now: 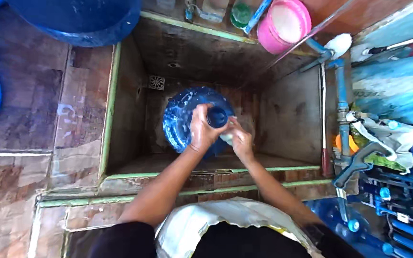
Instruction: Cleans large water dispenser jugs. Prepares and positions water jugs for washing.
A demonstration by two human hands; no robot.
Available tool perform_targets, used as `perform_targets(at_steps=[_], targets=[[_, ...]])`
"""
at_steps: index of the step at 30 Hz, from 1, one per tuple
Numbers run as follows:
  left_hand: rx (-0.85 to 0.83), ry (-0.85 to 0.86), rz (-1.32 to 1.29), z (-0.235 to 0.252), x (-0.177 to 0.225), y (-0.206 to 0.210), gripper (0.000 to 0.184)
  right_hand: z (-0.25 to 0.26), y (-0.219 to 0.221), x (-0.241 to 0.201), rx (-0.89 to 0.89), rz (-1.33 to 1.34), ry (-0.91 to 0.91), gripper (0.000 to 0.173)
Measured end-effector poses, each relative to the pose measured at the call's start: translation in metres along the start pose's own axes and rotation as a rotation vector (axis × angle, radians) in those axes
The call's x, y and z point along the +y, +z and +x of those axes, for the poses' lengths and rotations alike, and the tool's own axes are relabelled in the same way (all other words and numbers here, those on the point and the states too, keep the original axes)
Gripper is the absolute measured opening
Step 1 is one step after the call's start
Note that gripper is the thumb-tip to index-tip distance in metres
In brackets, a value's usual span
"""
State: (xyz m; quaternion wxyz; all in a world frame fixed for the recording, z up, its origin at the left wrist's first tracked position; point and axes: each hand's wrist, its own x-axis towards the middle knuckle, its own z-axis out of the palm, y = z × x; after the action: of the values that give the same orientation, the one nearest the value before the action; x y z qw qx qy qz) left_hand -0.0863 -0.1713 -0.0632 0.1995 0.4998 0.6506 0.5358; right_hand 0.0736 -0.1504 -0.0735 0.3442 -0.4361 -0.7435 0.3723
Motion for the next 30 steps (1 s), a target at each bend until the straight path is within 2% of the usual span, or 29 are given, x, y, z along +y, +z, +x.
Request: perform_targets(at_steps=[2,5,7,8,9,11,12,13,15,16,18,20,21,23,25,27,30], targets=[[-0.031,0.014,-0.070,0.006,-0.003,0.008,0.067,0.046,0.004,0.006,-0.050,-0.068,-0.035,0.026],[-0.312,0.084,-0.112,0.030,-0.008,-0.006,0.063,0.129,0.013,0.020,-0.172,0.006,0.015,0.034],[-0.528,-0.029,-0.072,0.046,-0.007,-0.036,0.068,0.116,0.016,0.019,-0.181,-0.014,-0.006,0.039],[-0.537,-0.101,-0.043,0.048,-0.008,-0.049,0.072,0.087,0.016,0.016,-0.167,-0.032,-0.067,0.037],[-0.463,-0.153,-0.030,0.041,-0.010,-0.055,0.077,0.052,0.014,0.013,-0.157,-0.044,-0.118,0.036],[-0.180,-0.185,-0.058,0.016,-0.013,-0.037,0.079,0.002,0.016,0.011,-0.117,-0.045,-0.117,0.032],[-0.025,-0.187,-0.088,0.003,-0.014,-0.019,0.076,-0.005,0.018,0.006,-0.101,-0.035,-0.089,0.030],[0.046,-0.186,-0.115,-0.004,-0.013,-0.005,0.075,0.000,0.018,0.002,-0.098,-0.034,-0.059,0.027],[0.020,-0.164,-0.154,0.002,-0.008,0.012,0.073,0.047,0.012,0.010,-0.137,-0.059,-0.047,0.034],[-0.053,-0.124,-0.167,0.005,-0.006,0.015,0.070,0.079,0.007,0.017,-0.192,-0.070,-0.011,0.037],[-0.317,-0.025,-0.175,0.010,-0.006,0.004,0.067,0.132,0.005,0.029,-0.270,-0.090,0.083,0.041],[-0.521,-0.025,-0.186,0.018,-0.010,-0.021,0.068,0.127,0.007,0.031,-0.225,-0.101,0.079,0.038],[-0.503,-0.072,-0.195,0.019,-0.015,-0.035,0.069,0.104,0.008,0.028,-0.188,-0.101,-0.002,0.038],[-0.217,-0.156,-0.202,0.010,-0.020,-0.041,0.070,0.046,0.010,0.025,-0.126,-0.084,-0.154,0.038],[0.049,-0.190,-0.202,-0.001,-0.018,-0.020,0.074,0.014,0.017,0.023,-0.085,-0.063,-0.185,0.031],[0.022,-0.172,-0.174,0.002,-0.011,0.001,0.073,0.030,0.016,0.027,-0.097,-0.068,-0.167,0.028],[-0.135,-0.127,-0.191,0.029,0.006,0.021,0.068,0.106,-0.009,0.038,-0.216,0.004,-0.030,0.032]])
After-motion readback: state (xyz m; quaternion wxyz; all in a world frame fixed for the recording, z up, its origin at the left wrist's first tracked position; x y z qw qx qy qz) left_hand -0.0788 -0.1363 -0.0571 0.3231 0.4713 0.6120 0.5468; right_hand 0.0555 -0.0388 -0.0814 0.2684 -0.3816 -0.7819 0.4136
